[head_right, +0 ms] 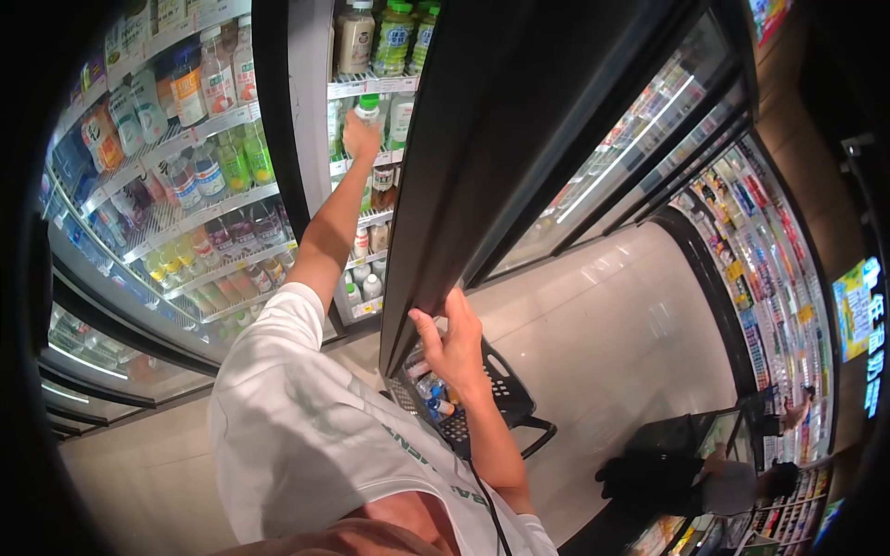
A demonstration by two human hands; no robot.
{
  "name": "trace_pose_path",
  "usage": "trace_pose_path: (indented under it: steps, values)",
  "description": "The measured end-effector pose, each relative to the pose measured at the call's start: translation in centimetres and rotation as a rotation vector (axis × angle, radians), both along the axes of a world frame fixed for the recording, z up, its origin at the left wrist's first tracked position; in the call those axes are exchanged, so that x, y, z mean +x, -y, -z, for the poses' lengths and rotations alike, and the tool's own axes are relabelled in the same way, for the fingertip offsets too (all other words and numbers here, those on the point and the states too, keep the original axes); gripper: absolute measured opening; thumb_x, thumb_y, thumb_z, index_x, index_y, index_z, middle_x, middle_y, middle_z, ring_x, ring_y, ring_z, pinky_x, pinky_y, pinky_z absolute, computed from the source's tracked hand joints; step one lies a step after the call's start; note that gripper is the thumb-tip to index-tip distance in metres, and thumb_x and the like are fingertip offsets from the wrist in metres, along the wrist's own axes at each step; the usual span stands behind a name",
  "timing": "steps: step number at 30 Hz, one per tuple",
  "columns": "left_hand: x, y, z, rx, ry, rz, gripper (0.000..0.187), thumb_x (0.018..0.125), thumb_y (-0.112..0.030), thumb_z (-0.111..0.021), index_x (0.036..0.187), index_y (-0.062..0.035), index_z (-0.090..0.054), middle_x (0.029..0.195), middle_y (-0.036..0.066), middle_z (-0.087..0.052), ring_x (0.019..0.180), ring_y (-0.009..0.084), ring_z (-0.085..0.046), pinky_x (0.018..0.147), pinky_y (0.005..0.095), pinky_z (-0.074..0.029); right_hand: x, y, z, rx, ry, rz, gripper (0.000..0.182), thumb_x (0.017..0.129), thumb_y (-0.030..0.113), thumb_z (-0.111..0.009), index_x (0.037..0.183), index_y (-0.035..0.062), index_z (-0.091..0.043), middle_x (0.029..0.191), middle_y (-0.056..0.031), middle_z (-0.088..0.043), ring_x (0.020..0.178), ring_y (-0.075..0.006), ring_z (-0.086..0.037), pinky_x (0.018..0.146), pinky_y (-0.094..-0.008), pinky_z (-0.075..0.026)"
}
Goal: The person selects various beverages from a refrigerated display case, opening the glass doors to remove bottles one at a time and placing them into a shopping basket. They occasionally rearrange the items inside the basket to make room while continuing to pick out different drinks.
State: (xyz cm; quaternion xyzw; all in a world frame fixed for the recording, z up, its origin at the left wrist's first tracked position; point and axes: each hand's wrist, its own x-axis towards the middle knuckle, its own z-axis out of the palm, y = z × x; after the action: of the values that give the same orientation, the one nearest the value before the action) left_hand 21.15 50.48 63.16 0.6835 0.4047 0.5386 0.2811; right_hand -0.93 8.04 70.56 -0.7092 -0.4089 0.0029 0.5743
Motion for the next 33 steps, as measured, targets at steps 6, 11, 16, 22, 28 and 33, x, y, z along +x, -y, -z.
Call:
trace_pose_path:
  steps: [6,11,16,22,28,33]
  values:
    - [0.8,-2.4,0.1,-0.114,-0.043,-0.055,0.063,0.074,-0.017,-0.086,0.122,0.0018,-0.049,0.115,0.025,-0.064,0.107,0.044,-0.063,0.09,0.0512,-0.052,0.1,-0.8,-0.1,-0.003,-0.012,-0.043,0.031,0.09,0.001,-0.07,0.119,-0.0031,-0.059,0.099,-0.013,-0.066,0.087,-0.0207,-0.068,0.081,-0.0327,-0.055]
    - [0.9,-2.0,0.4,0.02,-0.005,-0.129,0.072,0.078,-0.017,-0.084,0.133,0.0035,-0.043,0.124,0.028,-0.06,0.114,0.0434,-0.061,0.095,0.0494,-0.051,0.4,-1.7,0.4,0.009,0.009,-0.048,0.03,0.09,0.003,-0.071,0.117,-0.0028,-0.06,0.098,-0.0135,-0.066,0.086,-0.0217,-0.068,0.078,-0.0328,-0.054]
    - [-7.1,7.1,1.3,0.267,0.118,0.062,0.069,0.086,-0.016,-0.075,0.141,0.0059,-0.041,0.13,0.029,-0.059,0.111,0.0403,-0.064,0.096,0.0473,-0.051,0.5,-2.9,0.6,0.03,0.049,-0.041,0.024,0.091,0.006,-0.071,0.111,-0.0023,-0.06,0.093,-0.0147,-0.064,0.081,-0.0258,-0.066,0.073,-0.0343,-0.052]
    - [-28.8,21.1,11.8,-0.479,0.006,0.599,0.026,0.094,-0.007,-0.064,0.116,0.0076,-0.064,0.093,0.016,-0.076,0.084,0.0174,-0.074,0.075,0.0298,-0.057,0.9,-2.7,1.0,-0.058,0.151,-0.119,0.043,0.089,0.001,-0.07,0.128,-0.0045,-0.053,0.111,-0.0179,-0.066,0.1,-0.0276,-0.069,0.084,-0.0339,-0.055]
    - [-48.5,28.0,35.6,-0.338,-0.813,0.583,0.033,0.087,-0.022,-0.069,0.105,0.0048,-0.068,0.083,0.022,-0.073,0.07,0.0263,-0.073,0.07,0.0347,-0.058,0.3,0.5,3.8,-0.083,-0.012,-0.374,0.05,0.089,0.0,-0.066,0.137,-0.001,-0.048,0.115,-0.0185,-0.065,0.097,-0.0322,-0.068,0.085,-0.0382,-0.054]
    - [-67.6,38.1,49.0,-0.783,-1.187,0.683,0.018,0.078,-0.019,-0.066,0.076,-0.0022,-0.073,0.073,0.017,-0.071,0.072,0.0264,-0.073,0.061,0.0395,-0.057,-2.2,7.8,7.5,-0.125,0.026,-0.451,0.043,0.089,0.0,-0.065,0.13,0.0001,-0.052,0.105,-0.0181,-0.064,0.089,-0.0346,-0.067,0.079,-0.0402,-0.054]
